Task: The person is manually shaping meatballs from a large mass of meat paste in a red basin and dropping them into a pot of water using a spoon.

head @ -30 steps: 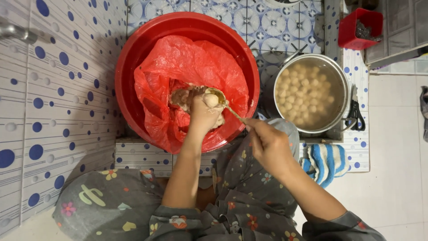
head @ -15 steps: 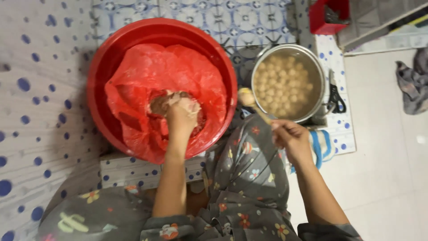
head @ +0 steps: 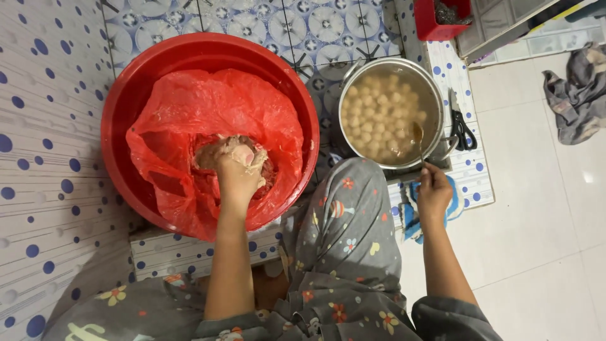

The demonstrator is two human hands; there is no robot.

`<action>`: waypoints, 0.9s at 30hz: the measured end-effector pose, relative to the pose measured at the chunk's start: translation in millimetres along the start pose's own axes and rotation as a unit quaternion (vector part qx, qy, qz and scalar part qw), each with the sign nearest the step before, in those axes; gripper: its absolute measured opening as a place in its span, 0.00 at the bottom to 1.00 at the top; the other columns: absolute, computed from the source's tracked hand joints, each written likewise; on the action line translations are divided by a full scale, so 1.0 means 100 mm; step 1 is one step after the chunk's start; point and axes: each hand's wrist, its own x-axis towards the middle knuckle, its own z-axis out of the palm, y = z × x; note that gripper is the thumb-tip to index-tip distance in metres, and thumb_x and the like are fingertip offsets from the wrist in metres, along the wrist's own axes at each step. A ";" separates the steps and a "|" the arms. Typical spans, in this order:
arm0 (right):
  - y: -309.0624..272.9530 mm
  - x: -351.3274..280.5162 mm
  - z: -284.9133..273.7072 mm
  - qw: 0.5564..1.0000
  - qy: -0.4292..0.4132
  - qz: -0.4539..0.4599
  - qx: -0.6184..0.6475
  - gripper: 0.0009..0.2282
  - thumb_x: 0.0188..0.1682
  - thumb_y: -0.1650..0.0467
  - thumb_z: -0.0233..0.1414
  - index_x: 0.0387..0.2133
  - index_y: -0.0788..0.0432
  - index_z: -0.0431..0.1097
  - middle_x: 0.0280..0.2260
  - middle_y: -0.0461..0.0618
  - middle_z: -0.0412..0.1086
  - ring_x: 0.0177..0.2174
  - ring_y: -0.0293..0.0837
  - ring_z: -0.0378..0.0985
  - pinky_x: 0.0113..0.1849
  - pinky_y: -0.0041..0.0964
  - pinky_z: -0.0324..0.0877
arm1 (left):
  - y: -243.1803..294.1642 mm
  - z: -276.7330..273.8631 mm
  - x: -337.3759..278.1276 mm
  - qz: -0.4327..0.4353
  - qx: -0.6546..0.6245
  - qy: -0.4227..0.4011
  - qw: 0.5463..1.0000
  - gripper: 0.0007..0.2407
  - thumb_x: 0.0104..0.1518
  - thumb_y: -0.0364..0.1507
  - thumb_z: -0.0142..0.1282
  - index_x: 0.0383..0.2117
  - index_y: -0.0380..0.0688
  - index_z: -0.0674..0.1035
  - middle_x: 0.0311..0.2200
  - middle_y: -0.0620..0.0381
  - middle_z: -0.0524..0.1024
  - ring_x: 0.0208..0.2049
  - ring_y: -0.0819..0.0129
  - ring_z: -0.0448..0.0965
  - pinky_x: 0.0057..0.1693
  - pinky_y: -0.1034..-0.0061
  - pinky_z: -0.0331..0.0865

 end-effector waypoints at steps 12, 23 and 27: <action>-1.26 -0.96 0.59 0.951 -0.276 -0.092 0.103 0.03 0.51 0.74 0.58 0.29 0.57 0.80 0.23 0.50 0.78 0.21 0.38 0.75 0.28 0.31 0.71 | -0.16 0.13 0.04 0.001 -0.461 -0.080 0.884 0.10 0.58 0.18 0.62 0.36 0.41 0.69 0.16 0.60 0.63 0.14 0.75 0.66 0.20 0.81 0.62; -1.82 -1.02 0.78 0.932 -0.322 -0.084 0.142 0.06 0.51 0.74 0.55 0.34 0.62 0.81 0.12 0.49 0.70 0.17 0.38 0.69 0.26 0.32 0.70 | -0.59 0.45 0.23 0.414 0.073 0.141 0.896 0.05 0.58 0.32 0.66 0.37 0.50 0.83 0.38 0.55 0.82 0.42 0.56 0.79 0.51 0.62 0.69; -1.60 -0.97 0.87 0.940 -0.296 -0.074 0.153 0.06 0.51 0.75 0.55 0.36 0.62 0.80 0.11 0.48 0.69 0.17 0.37 0.68 0.25 0.31 0.67 | -0.28 0.17 0.16 0.004 -0.254 0.079 0.964 0.08 0.59 0.29 0.64 0.37 0.40 0.79 0.22 0.58 0.77 0.19 0.77 0.75 0.23 0.85 0.70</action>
